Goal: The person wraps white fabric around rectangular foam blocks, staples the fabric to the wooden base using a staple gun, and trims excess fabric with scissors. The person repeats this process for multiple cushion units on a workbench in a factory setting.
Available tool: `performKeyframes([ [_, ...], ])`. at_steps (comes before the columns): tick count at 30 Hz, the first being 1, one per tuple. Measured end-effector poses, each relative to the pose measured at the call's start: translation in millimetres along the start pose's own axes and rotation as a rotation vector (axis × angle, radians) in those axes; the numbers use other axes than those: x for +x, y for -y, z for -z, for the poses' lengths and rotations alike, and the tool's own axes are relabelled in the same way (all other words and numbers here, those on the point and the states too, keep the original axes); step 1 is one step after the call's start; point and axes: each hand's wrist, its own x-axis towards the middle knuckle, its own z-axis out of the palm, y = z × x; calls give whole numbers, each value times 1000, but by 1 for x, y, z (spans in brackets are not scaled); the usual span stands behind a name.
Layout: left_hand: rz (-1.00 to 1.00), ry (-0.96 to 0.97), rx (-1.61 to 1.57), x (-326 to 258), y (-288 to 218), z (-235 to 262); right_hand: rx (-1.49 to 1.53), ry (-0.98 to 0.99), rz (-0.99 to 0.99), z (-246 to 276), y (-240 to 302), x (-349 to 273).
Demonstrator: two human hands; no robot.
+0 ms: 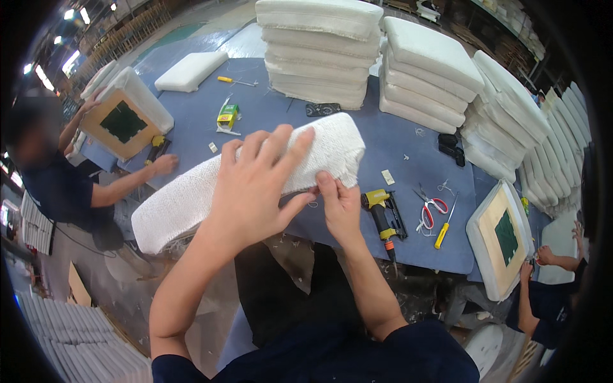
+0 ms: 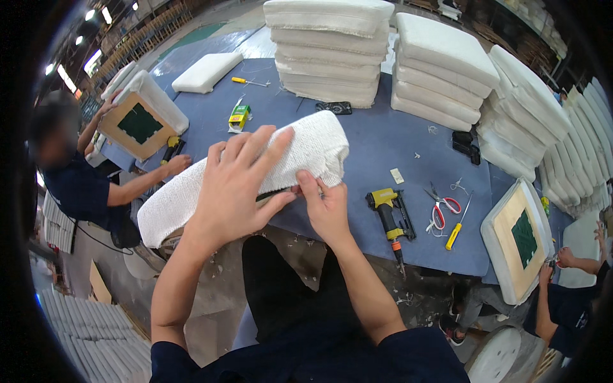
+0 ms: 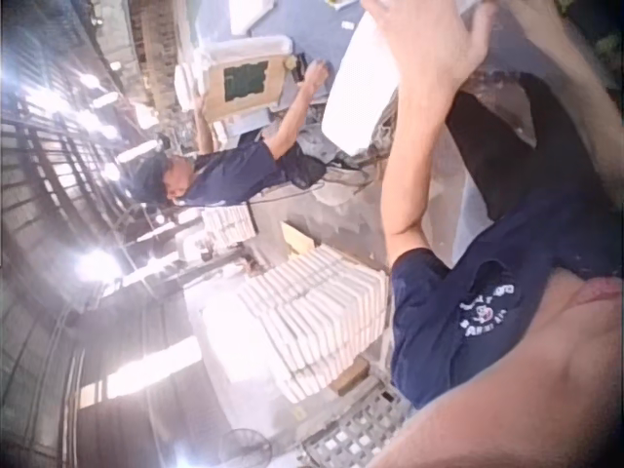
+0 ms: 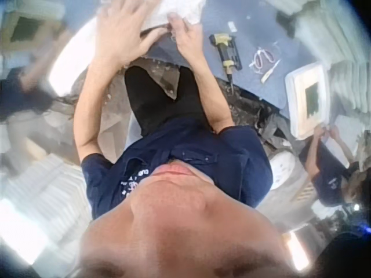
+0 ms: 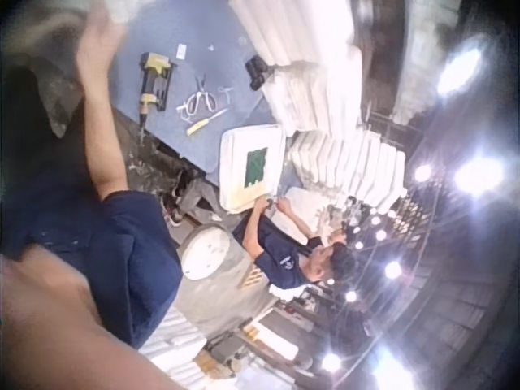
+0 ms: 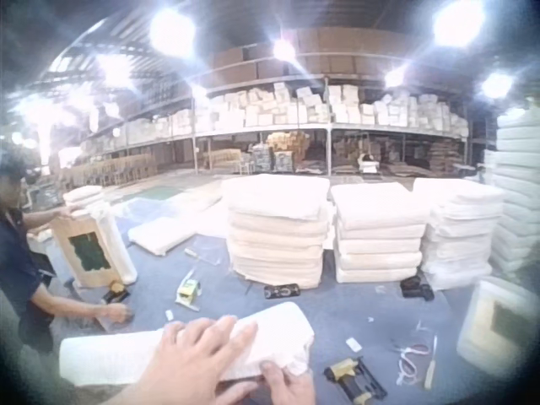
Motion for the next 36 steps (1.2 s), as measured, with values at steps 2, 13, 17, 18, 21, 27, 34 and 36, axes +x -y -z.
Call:
performKeyframes([
  [2,76,-73,-56,16,9,-9,-130,30,65,-3,-7,9],
  [13,174,-204,91,22,2,-33,-1124,581,-329,124,-47,70],
  [17,198,-220,36,17,-20,-32,-1688,-9,-521,254,-176,89],
  [18,207,-221,32,14,-22,-32,-1703,-16,-602,268,-191,87],
  [21,207,-227,23,8,-29,-32,-1777,-9,-530,289,-221,87],
  [27,215,-214,5,-2,-42,-30,-1422,35,-400,268,-186,111],
  [34,232,-227,10,-15,-52,-34,-180,-124,203,120,30,71],
  [36,227,-222,3,-15,-57,-34,-185,-30,246,99,78,47],
])
